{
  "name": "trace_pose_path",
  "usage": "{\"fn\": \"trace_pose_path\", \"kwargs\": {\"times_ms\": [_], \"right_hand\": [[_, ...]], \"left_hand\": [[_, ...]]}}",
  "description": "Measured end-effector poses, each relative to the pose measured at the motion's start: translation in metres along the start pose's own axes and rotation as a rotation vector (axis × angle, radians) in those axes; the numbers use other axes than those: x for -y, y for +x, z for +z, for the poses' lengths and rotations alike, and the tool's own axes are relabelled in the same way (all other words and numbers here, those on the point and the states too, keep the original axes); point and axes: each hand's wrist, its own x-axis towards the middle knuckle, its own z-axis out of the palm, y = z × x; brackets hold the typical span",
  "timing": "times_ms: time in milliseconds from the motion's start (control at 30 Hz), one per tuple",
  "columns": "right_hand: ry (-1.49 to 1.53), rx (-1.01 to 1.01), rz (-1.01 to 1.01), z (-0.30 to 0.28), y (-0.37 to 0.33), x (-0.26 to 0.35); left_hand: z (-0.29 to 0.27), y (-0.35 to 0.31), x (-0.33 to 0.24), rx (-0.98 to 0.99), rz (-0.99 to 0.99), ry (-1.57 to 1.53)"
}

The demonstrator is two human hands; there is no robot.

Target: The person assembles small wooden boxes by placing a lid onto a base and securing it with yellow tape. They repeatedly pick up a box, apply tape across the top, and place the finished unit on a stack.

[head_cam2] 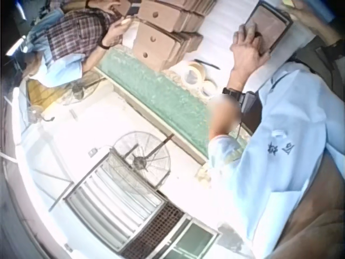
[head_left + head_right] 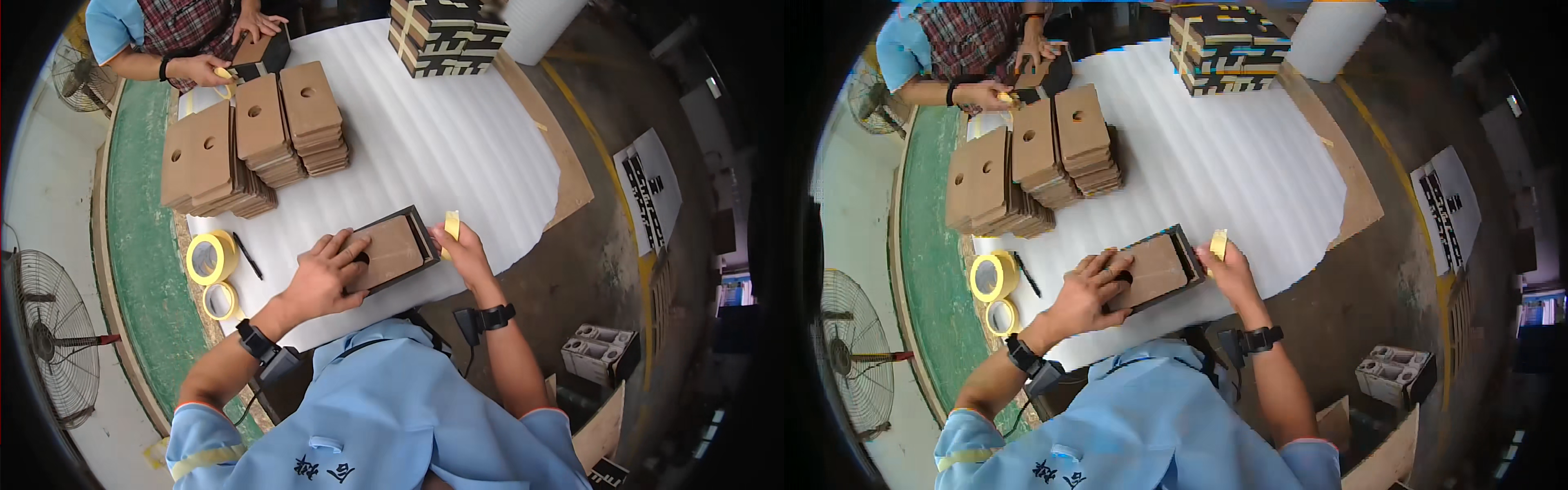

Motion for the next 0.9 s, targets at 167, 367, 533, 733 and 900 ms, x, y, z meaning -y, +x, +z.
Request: {"fn": "trace_pose_path", "kwargs": {"times_ms": [167,367,533,733,900], "right_hand": [[-0.115,0.022,0.021,0.01,-0.003,0.028],[-0.378,-0.044,-0.035,0.027,-0.008,0.041],[-0.475,-0.073,-0.022,0.033,-0.003,0.039],[-0.27,-0.128,-0.249,0.024,-0.023,0.042],[-0.421,-0.234,-0.381,0.008,-0.035,0.047]], "left_hand": [[0.011,0.012,-0.012,-0.075,-0.028,0.004],[0.031,0.011,0.002,0.033,0.009,0.029],[0.035,0.015,-0.007,0.052,-0.028,0.145],[0.02,0.011,-0.012,0.005,-0.188,-0.065],[0.016,0.009,-0.015,0.11,-0.139,0.076]]}}
